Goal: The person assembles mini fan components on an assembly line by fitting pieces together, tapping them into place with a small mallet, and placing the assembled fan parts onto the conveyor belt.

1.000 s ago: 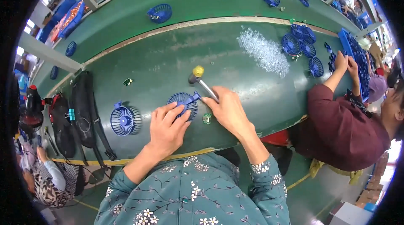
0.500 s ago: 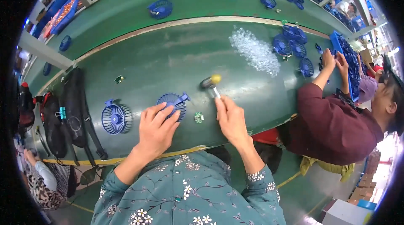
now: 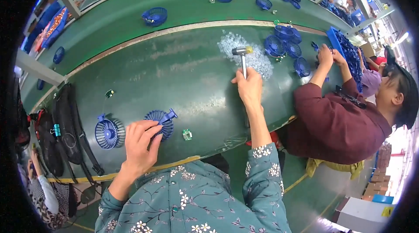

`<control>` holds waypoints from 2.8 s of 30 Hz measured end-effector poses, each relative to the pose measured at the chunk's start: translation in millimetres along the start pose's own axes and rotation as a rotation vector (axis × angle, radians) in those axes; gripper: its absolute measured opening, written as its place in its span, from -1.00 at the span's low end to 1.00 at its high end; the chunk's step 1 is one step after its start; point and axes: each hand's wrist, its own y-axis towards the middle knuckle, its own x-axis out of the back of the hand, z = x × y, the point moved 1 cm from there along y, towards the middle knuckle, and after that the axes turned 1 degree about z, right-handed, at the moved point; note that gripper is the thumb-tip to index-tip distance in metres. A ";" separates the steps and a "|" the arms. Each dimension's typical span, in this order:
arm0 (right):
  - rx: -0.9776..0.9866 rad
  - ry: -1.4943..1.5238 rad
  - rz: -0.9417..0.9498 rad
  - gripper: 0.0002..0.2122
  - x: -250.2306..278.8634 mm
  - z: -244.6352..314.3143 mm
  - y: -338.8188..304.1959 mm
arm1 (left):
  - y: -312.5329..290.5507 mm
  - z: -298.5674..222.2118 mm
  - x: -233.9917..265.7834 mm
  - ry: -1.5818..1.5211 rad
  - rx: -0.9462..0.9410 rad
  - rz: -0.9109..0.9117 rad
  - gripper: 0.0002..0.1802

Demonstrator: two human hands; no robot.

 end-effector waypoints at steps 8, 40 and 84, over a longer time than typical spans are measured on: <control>0.243 -0.233 -0.021 -0.78 -37.3 26.4 33.5 | 3.8 0.0 6.3 0.042 0.052 -0.027 -0.66; -0.637 1.178 1.082 -0.78 -62.5 49.9 -140.4 | -4.4 -0.7 11.5 -0.344 0.115 0.173 -0.07; 0.155 0.476 0.185 -0.83 -47.4 94.9 -142.0 | 98.2 84.8 74.0 0.314 0.057 -0.070 -0.54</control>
